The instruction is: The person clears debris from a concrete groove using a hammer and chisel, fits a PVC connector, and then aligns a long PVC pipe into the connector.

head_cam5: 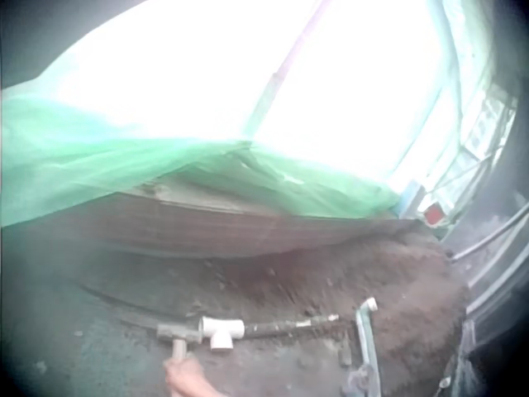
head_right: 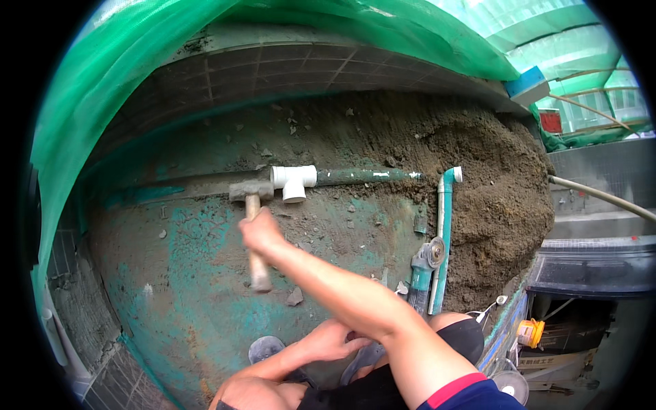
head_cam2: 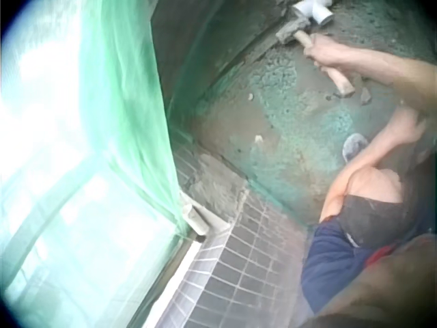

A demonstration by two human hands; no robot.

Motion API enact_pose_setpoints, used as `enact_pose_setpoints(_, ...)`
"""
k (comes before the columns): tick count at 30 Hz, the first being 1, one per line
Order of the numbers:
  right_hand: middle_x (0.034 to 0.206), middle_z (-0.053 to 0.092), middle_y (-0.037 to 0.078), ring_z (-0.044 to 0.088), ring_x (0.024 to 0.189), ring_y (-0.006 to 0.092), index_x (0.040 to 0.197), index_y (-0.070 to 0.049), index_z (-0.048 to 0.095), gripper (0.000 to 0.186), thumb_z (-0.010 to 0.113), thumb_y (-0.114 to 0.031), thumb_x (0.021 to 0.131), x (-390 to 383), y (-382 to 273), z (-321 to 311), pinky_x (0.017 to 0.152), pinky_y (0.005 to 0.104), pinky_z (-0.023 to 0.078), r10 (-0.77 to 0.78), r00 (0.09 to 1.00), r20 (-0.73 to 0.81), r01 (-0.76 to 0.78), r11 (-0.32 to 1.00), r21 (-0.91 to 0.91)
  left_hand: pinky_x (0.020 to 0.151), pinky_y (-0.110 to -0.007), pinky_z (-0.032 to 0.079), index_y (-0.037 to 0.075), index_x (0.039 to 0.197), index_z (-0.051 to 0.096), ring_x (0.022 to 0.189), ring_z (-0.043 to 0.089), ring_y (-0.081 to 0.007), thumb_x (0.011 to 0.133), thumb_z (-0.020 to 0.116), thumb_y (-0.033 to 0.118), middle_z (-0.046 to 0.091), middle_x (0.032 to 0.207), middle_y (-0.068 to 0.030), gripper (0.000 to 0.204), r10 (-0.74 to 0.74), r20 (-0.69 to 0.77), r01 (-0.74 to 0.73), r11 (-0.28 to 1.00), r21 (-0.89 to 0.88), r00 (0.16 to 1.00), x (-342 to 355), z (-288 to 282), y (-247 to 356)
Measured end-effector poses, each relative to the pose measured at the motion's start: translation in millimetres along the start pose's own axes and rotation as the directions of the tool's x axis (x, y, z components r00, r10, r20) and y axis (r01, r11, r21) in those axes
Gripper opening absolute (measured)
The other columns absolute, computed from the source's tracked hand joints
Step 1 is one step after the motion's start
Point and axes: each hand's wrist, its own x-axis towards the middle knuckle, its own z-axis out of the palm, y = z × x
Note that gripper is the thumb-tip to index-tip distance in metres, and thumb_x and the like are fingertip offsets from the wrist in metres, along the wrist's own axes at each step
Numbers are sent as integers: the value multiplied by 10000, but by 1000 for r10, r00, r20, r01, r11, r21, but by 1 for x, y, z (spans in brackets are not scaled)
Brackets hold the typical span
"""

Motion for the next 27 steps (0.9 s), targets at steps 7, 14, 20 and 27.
enact_pose_setpoints(7,810,615,104,609,573,194,1155,17,504,388,686,-202,892,-15,1,-3,544,376,531,-64,945,321,45,997,65,917,-435,535,-5,1231,651,1076,685,-290,945,703,183,705,1171,-188,346,72,-17,-73,996,-47,997,2,2,-2)
enact_pose_setpoints(14,777,589,76,569,547,154,1135,0,494,343,672,-182,906,-12,4,-22,470,343,485,-35,959,281,-29,975,219,851,-425,544,0,1150,663,953,695,-295,921,724,182,713,1046,-161,299,104,-7,-104,994,18,995,0,6,-13)
enact_pose_setpoints(20,767,579,32,555,544,110,1168,-7,517,332,664,-181,926,-19,14,-54,444,298,492,69,922,381,-188,941,282,779,-448,506,41,968,662,894,658,-364,894,711,270,670,936,-163,245,-169,278,95,961,260,946,-8,-14,-24)
enact_pose_setpoints(27,757,624,35,592,543,120,1068,-16,564,332,700,-254,880,-45,-5,-179,498,299,523,109,889,445,23,960,-280,740,-421,544,28,940,742,779,699,-332,889,681,209,717,856,-191,198,-285,-430,456,809,371,856,-42,-159,1)
